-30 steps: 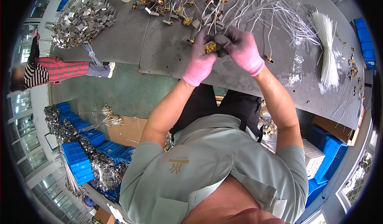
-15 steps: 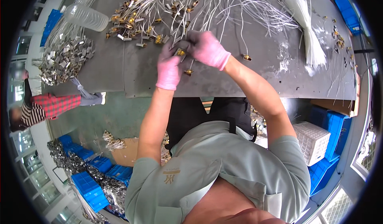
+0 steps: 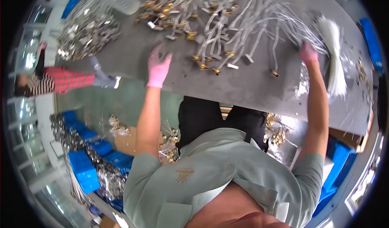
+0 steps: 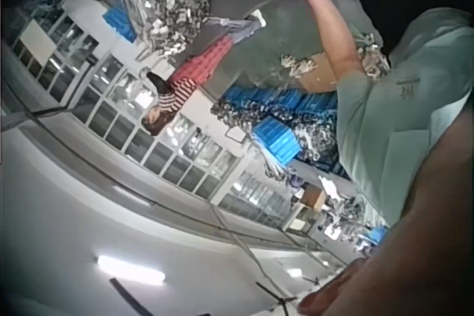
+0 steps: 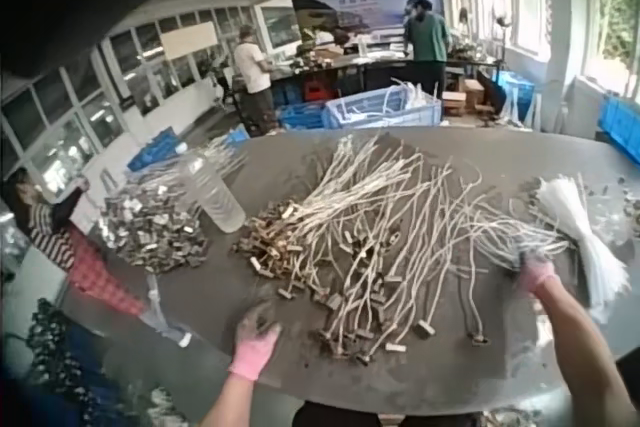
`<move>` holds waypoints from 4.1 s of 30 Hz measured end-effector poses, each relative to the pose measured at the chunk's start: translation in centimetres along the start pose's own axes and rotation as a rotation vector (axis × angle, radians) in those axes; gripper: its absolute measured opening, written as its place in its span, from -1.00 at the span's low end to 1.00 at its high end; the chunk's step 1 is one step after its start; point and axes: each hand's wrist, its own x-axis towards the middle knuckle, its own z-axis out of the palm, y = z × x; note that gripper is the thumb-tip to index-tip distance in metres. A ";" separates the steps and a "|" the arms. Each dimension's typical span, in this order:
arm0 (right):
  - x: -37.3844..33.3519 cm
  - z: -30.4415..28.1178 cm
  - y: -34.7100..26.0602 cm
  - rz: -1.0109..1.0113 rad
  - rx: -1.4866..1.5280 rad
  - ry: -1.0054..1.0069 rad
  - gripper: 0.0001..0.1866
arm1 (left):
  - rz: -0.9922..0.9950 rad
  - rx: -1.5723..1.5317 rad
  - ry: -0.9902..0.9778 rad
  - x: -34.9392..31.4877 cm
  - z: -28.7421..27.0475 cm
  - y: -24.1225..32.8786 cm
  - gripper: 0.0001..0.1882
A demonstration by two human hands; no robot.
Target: Sorting and bundling wire harnesses on a factory production floor.
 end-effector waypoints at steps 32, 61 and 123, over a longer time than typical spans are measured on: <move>-11.8 -0.9 0.4 0.074 1.782 -0.224 -0.70 | -0.693 -0.529 0.255 -27.7 -11.5 -9.8 -0.53; -13.8 1.5 0.5 0.161 1.070 0.258 -0.67 | -0.112 -0.267 -0.773 -18.1 0.8 5.8 -0.43; -12.7 -6.8 -17.3 -0.374 1.003 0.105 -0.53 | -0.182 -0.803 -0.161 -8.2 5.6 6.2 -0.47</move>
